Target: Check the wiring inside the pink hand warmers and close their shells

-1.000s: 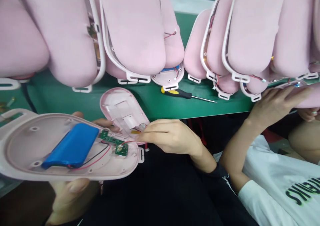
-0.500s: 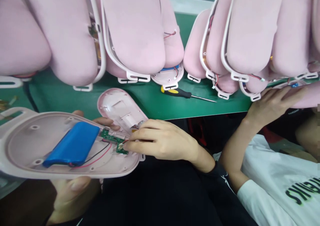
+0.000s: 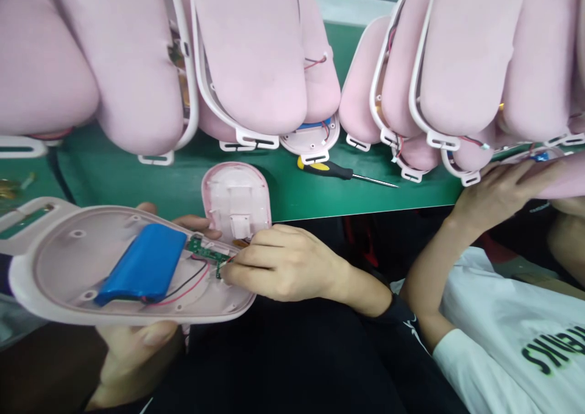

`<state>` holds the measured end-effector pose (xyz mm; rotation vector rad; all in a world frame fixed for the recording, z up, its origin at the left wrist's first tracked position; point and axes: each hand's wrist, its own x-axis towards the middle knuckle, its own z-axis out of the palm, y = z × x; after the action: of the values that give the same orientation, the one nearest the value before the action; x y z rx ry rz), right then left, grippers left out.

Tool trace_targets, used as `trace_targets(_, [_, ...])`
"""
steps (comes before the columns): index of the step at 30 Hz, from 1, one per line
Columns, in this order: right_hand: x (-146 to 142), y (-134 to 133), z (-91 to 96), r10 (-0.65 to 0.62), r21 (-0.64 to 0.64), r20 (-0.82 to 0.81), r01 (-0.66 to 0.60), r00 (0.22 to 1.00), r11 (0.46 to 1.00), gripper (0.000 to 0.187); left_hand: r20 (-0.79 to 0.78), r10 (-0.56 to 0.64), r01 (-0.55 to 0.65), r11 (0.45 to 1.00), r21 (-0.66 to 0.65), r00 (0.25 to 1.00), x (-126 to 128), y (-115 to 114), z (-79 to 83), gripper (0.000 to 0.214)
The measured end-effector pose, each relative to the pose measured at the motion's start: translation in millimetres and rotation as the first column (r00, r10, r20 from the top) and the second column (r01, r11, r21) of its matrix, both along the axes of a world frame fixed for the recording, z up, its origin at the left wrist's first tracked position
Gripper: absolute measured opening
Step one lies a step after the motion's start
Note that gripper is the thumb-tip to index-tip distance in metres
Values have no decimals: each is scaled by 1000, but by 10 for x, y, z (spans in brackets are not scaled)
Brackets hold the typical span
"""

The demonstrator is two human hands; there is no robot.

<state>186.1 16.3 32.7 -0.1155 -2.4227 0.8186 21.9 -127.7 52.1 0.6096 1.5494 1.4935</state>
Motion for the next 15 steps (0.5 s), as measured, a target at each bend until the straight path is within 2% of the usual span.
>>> trace_targets(2, [-4,-1,10,-18,25,10,18,1000,1000,14,0,-18,18,1000,9,1000,-6,-16,0,104])
trace_targets(5, [-13,-1,16,-46,88,25,43,999,995,13,-44,-45,47,998,35,998,-74,-62,-84,106])
trace_targets(10, [-46,12,19,-9,118,47,4,999,993,14,-205,-130,150,985,83,970,-209,-81,-227,104])
trace_targets(12, [-53,24,27,5,125,50,-11,999,992,14,-262,-129,157,984,88,956,-234,-71,-240,97])
trace_targets(15, [-57,41,49,24,153,49,-31,999,988,14,-326,-127,168,981,101,937,-238,-74,-218,72])
